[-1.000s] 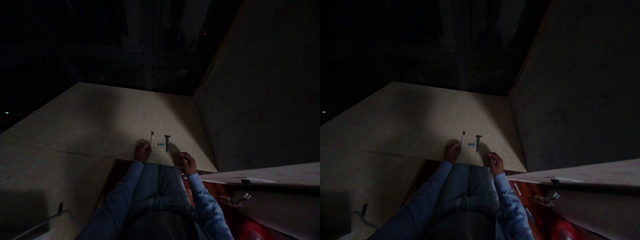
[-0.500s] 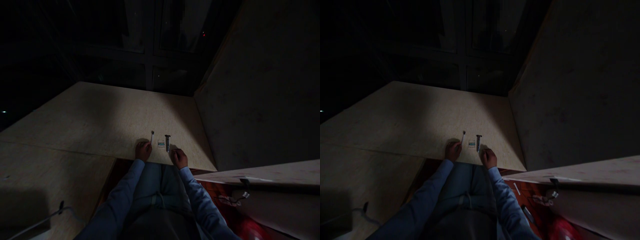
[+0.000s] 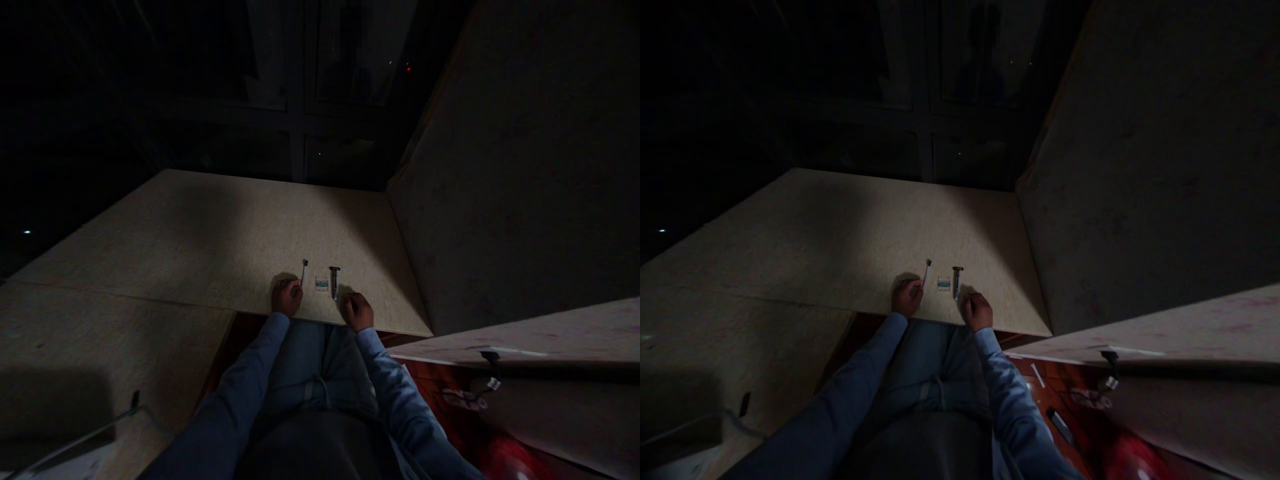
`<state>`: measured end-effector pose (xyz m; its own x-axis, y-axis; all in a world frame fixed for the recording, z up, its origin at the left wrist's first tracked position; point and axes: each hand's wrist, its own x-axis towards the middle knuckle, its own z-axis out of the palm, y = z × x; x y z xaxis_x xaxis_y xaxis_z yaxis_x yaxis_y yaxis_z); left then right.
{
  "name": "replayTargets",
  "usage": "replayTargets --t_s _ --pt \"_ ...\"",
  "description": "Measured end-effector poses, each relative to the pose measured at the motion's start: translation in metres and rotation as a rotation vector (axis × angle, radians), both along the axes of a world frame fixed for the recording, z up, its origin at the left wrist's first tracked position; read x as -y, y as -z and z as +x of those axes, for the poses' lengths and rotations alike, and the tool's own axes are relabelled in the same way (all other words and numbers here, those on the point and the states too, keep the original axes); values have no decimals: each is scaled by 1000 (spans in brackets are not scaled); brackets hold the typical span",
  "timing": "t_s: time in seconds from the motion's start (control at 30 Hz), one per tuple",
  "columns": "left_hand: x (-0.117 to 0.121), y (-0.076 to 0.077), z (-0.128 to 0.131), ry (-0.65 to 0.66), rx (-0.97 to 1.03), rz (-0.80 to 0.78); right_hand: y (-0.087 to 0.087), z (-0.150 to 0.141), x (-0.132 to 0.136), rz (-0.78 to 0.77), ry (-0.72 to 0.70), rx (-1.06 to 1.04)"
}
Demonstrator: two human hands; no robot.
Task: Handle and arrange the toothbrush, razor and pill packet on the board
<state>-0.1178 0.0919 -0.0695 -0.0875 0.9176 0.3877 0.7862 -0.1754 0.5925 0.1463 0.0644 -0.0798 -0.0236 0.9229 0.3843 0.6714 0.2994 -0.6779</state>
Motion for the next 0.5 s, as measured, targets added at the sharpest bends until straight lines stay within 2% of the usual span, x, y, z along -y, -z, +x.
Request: replayTargets --t_s 0.5 --pt "-9 9 -4 -65 21 7 2 -2 -3 13 3 28"
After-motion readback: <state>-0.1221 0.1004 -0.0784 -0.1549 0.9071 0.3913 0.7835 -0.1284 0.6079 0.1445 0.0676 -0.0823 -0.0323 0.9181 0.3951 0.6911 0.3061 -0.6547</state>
